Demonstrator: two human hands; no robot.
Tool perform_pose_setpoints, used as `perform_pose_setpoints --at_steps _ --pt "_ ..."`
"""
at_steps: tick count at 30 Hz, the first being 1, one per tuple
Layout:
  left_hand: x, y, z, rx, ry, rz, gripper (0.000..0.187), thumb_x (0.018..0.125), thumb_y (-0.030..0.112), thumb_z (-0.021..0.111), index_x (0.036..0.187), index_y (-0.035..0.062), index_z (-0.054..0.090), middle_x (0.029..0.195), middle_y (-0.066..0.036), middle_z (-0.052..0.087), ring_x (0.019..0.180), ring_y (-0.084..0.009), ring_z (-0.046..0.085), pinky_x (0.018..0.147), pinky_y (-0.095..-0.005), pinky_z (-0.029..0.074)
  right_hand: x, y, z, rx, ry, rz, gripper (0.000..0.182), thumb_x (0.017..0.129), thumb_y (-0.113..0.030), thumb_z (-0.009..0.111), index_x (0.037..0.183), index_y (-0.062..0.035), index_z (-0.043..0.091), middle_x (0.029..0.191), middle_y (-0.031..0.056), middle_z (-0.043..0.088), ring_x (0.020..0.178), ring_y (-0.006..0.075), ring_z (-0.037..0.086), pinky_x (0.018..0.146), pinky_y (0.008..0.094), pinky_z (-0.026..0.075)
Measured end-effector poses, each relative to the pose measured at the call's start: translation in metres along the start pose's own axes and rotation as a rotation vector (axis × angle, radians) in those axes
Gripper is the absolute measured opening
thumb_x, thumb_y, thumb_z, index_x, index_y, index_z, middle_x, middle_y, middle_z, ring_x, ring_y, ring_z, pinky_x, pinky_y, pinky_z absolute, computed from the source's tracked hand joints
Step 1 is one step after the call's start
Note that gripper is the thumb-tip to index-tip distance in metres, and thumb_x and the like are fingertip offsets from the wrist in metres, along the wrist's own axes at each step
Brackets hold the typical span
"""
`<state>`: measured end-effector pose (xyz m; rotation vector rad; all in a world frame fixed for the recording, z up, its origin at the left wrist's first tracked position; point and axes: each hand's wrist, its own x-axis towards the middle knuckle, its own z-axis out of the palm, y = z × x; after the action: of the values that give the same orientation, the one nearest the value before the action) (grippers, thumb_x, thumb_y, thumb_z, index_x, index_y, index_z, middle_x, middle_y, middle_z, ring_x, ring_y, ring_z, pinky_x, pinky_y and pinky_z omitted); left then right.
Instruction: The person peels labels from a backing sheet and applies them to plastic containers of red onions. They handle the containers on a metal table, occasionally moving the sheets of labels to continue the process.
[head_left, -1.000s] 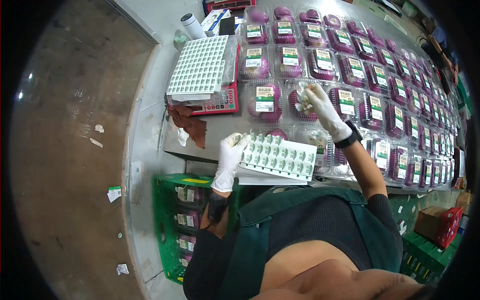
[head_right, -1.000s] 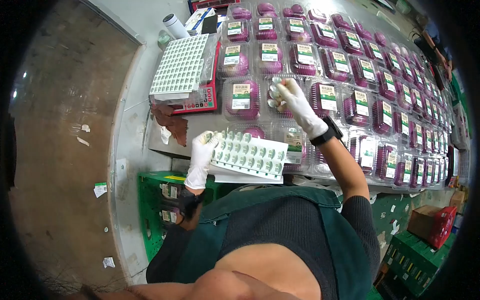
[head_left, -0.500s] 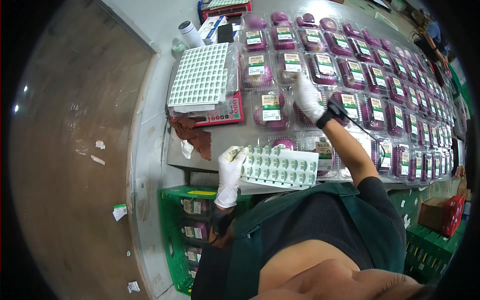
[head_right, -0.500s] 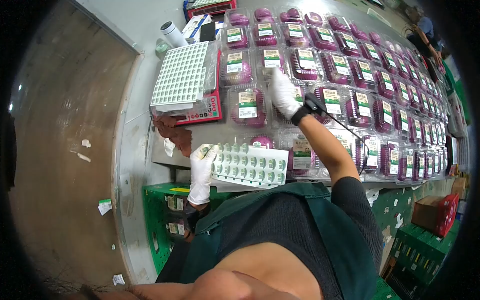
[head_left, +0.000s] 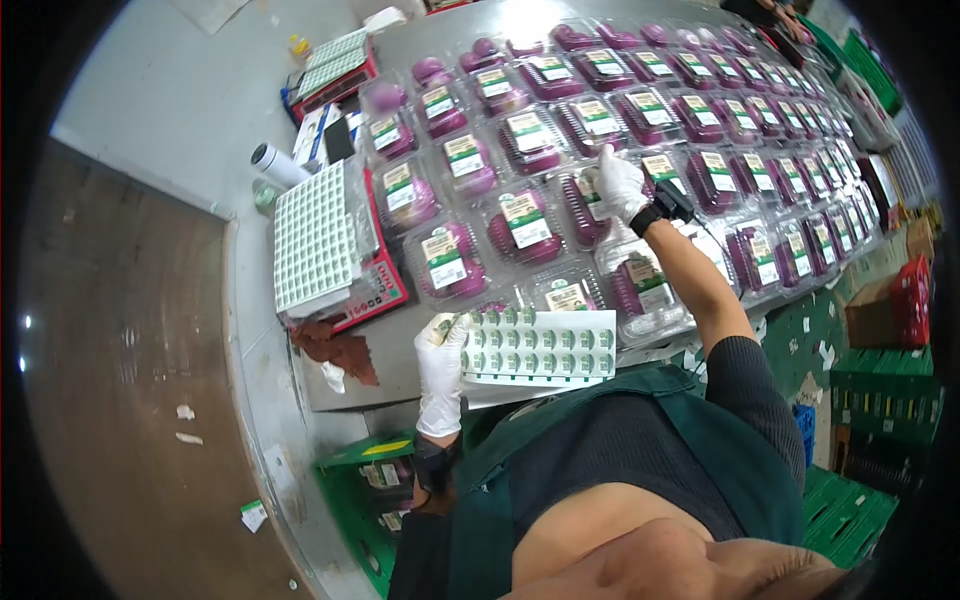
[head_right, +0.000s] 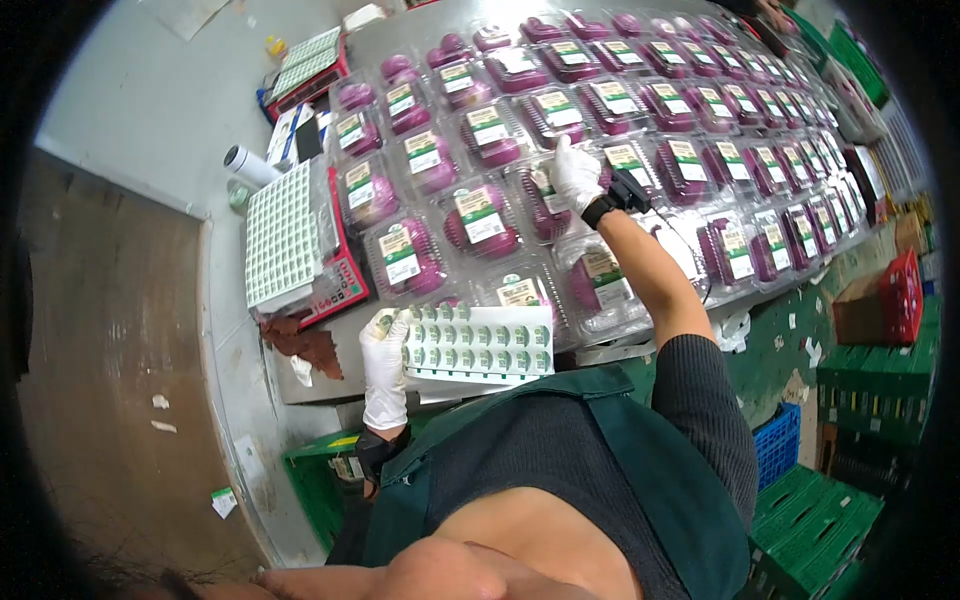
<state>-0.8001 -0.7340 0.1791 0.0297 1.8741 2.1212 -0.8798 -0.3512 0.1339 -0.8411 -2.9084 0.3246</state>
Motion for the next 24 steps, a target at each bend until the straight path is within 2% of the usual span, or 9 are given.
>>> perform_pose_setpoints --at_steps 3,6,10,12,14,17,19,22,24 --pt "0.000 0.013 0.016 0.050 -0.022 0.066 0.005 0.087 0.008 0.061 0.085 0.0038 0.062 0.076 0.004 0.059 0.068 -0.0028 0.051 0.059 -0.0186 0.041 0.013 0.071 -0.013 0.256 0.181 0.113 0.026 0.084 -0.029 0.050 0.096 -0.0073 0.055 0.090 0.0200 0.064 0.088 0.0380 0.060 0.075 0.0447 0.045" --pt "0.006 0.012 0.029 0.032 -0.015 0.099 0.006 0.088 0.009 0.060 0.085 0.0036 0.062 0.075 0.004 0.058 0.067 -0.0026 0.049 0.059 -0.0190 0.041 0.028 0.116 -0.010 0.193 0.075 0.286 0.032 0.082 -0.037 0.053 0.097 -0.0096 0.060 0.093 0.0175 0.064 0.091 0.0354 0.061 0.077 0.0431 0.045" --pt "0.007 0.034 0.054 0.213 -0.022 0.131 0.012 0.089 0.012 0.058 0.088 0.0004 0.061 0.075 0.003 0.057 0.068 -0.0035 0.049 0.060 -0.0198 0.040 0.053 0.139 -0.010 -0.049 0.023 0.197 0.035 0.082 -0.037 0.055 0.098 -0.0062 0.062 0.092 0.0212 0.064 0.089 0.0353 0.062 0.074 0.0437 0.048" --pt "0.010 0.031 0.057 0.158 -0.050 0.181 0.013 0.089 0.013 0.058 0.088 -0.0007 0.061 0.075 0.002 0.057 0.069 -0.0048 0.049 0.062 -0.0208 0.041 0.021 0.110 -0.039 -0.010 0.127 0.047 0.028 0.086 -0.027 0.052 0.098 -0.0036 0.059 0.087 0.0211 0.064 0.084 0.0352 0.063 0.070 0.0414 0.049" --pt "0.012 0.031 0.062 0.139 -0.045 0.137 0.015 0.089 0.013 0.058 0.088 -0.0007 0.061 0.077 0.002 0.058 0.070 -0.0055 0.050 0.064 -0.0215 0.042 -0.002 0.071 -0.046 0.370 -0.018 -0.318 0.027 0.086 -0.023 0.053 0.098 0.0012 0.056 0.089 0.0187 0.064 0.084 0.0346 0.063 0.071 0.0418 0.048" --pt "0.011 0.035 0.071 0.114 -0.094 0.142 0.018 0.091 0.017 0.058 0.088 0.0000 0.062 0.078 0.003 0.059 0.071 -0.0039 0.050 0.065 -0.0210 0.043 -0.074 -0.022 -0.105 0.870 -0.387 -0.814 0.032 0.095 -0.024 0.043 0.109 0.0033 0.053 0.096 0.0165 0.063 0.089 0.0257 0.060 0.081 0.0343 0.046" --pt "0.012 0.038 0.074 0.117 -0.102 0.144 0.017 0.090 0.017 0.058 0.088 0.0003 0.062 0.079 0.003 0.060 0.071 -0.0035 0.050 0.065 -0.0208 0.043 -0.103 -0.054 -0.123 0.834 -0.411 -0.966 0.032 0.095 -0.026 0.044 0.109 0.0021 0.051 0.097 0.0202 0.059 0.088 0.0301 0.059 0.079 0.0355 0.046" --pt "0.010 0.046 0.074 0.137 -0.122 0.153 0.017 0.090 0.017 0.058 0.088 0.0008 0.063 0.077 0.003 0.060 0.071 -0.0031 0.050 0.064 -0.0208 0.043 -0.122 -0.073 -0.128 0.560 -0.282 -1.113 0.025 0.094 -0.026 0.046 0.099 -0.0023 0.048 0.083 0.0185 0.056 0.078 0.0357 0.059 0.067 0.0420 0.046" --pt "0.010 0.047 0.072 0.148 -0.108 0.181 0.018 0.090 0.017 0.058 0.088 0.0003 0.063 0.076 0.003 0.060 0.070 -0.0031 0.049 0.064 -0.0209 0.042 -0.128 -0.078 -0.117 0.445 -0.142 -1.190 0.018 0.089 -0.022 0.051 0.094 -0.0057 0.047 0.073 0.0103 0.057 0.064 0.0299 0.060 0.053 0.0384 0.047"
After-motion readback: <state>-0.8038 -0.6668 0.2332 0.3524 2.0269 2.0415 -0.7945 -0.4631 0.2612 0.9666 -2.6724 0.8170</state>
